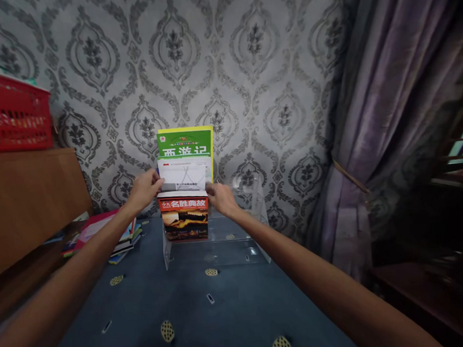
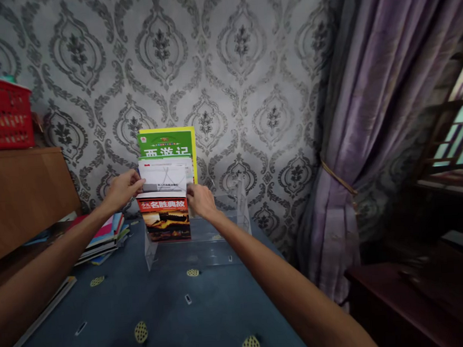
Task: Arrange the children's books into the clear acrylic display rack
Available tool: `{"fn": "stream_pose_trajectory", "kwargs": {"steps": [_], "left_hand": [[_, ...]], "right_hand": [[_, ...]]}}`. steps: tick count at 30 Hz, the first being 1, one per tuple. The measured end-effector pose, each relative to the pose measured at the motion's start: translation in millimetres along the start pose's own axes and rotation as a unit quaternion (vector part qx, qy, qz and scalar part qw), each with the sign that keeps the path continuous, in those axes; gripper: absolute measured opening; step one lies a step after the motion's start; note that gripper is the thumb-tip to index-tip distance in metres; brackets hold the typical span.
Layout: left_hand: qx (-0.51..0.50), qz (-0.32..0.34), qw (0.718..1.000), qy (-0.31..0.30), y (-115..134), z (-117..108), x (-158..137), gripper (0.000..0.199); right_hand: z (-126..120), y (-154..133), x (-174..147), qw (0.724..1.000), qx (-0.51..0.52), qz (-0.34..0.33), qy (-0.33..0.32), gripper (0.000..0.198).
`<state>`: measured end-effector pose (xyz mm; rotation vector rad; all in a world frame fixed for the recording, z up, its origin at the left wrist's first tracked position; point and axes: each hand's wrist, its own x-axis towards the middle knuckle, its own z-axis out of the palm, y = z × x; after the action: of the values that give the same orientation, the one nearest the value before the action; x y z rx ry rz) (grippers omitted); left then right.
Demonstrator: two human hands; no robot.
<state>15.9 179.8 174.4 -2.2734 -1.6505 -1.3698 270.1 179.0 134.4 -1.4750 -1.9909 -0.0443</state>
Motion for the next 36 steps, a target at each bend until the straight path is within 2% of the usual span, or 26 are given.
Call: {"fn": "stream_pose_trajectory", "kwargs": {"steps": [13, 23, 36], "left_hand": [[0.091, 0.043, 0.994, -0.041, -15.5, 3.1, 2.8, 0.018], [0.170, 0.059, 0.982, -0.061, -14.8, 6.0, 3.8, 0.020], [0.178, 0.065, 0.979, -0.072, -7.6, -0.5, -2.7, 0.022]], "right_hand": [[-1.5, 5.5, 13.0, 0.999, 0.021, -0.026, -0.019, 0.022], [-1.6, 8.0, 14.3, 0.998, 0.034, -0.035, -0.032, 0.024], [6.1, 11.6, 9.3, 0.999, 0.044, -0.008, 0.002, 0.016]]}}
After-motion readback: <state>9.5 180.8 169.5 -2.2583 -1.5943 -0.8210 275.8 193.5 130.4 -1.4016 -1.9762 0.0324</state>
